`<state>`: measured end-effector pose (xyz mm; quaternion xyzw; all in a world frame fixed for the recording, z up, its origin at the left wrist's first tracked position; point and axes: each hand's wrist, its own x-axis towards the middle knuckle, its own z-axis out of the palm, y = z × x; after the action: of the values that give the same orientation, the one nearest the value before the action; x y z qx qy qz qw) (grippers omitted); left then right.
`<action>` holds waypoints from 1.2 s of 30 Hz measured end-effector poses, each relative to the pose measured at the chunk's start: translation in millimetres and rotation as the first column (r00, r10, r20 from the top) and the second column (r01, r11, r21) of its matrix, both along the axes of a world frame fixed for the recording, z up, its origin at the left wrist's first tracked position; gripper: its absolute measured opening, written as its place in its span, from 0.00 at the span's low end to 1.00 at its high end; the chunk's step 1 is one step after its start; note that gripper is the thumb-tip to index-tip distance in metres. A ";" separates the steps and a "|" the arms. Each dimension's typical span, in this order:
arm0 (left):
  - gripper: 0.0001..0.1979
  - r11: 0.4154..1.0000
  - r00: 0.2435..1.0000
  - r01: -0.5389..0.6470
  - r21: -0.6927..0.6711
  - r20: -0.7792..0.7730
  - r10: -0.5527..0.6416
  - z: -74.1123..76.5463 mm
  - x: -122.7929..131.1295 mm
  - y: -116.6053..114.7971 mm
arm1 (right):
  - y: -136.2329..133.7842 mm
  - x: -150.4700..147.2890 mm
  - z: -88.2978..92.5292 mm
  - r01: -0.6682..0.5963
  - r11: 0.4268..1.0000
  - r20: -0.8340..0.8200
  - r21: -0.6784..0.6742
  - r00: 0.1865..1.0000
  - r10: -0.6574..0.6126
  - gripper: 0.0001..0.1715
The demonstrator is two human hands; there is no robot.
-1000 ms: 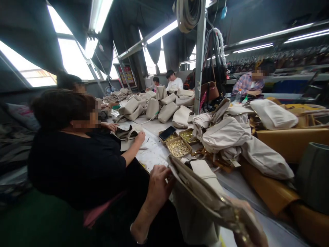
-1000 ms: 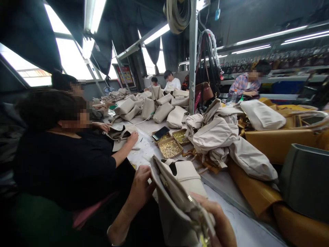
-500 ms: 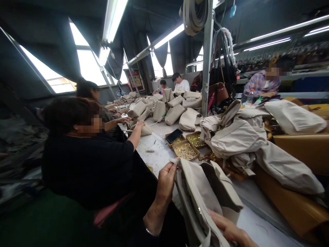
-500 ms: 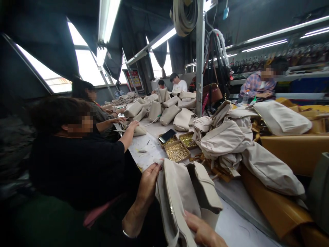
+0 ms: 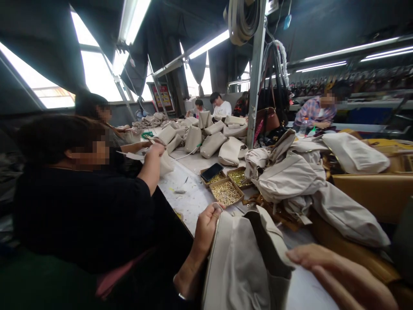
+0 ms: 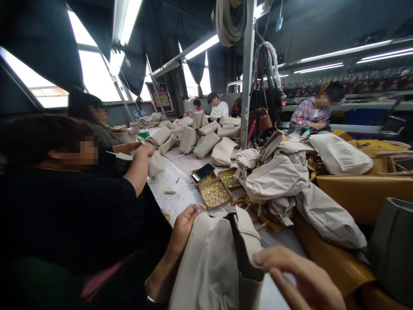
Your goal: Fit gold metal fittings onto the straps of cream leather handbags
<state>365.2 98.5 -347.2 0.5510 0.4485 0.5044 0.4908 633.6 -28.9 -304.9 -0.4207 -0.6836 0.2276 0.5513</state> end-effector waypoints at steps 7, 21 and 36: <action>0.15 0.995 0.978 0.099 0.016 -0.189 -0.094 -9.0 11.7 0.9 | 87.7 4.9 8.5 0.172 0.961 -0.119 -0.217 0.972 -0.200 0.20; 0.11 0.997 0.978 -0.053 0.051 -0.201 0.062 -6.9 13.7 8.5 | 302.4 -85.9 -28.2 0.130 0.966 0.778 -0.222 0.621 0.096 0.09; 0.17 0.998 0.988 -0.004 0.062 -0.154 0.014 -46.1 2.5 14.9 | 425.1 -165.3 -98.6 0.341 0.882 0.926 -0.325 0.305 0.224 0.16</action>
<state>367.8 113.4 -393.3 0.6012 0.4717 0.4762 0.4351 468.3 396.2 -403.5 -0.6166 -0.7810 0.0710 -0.0692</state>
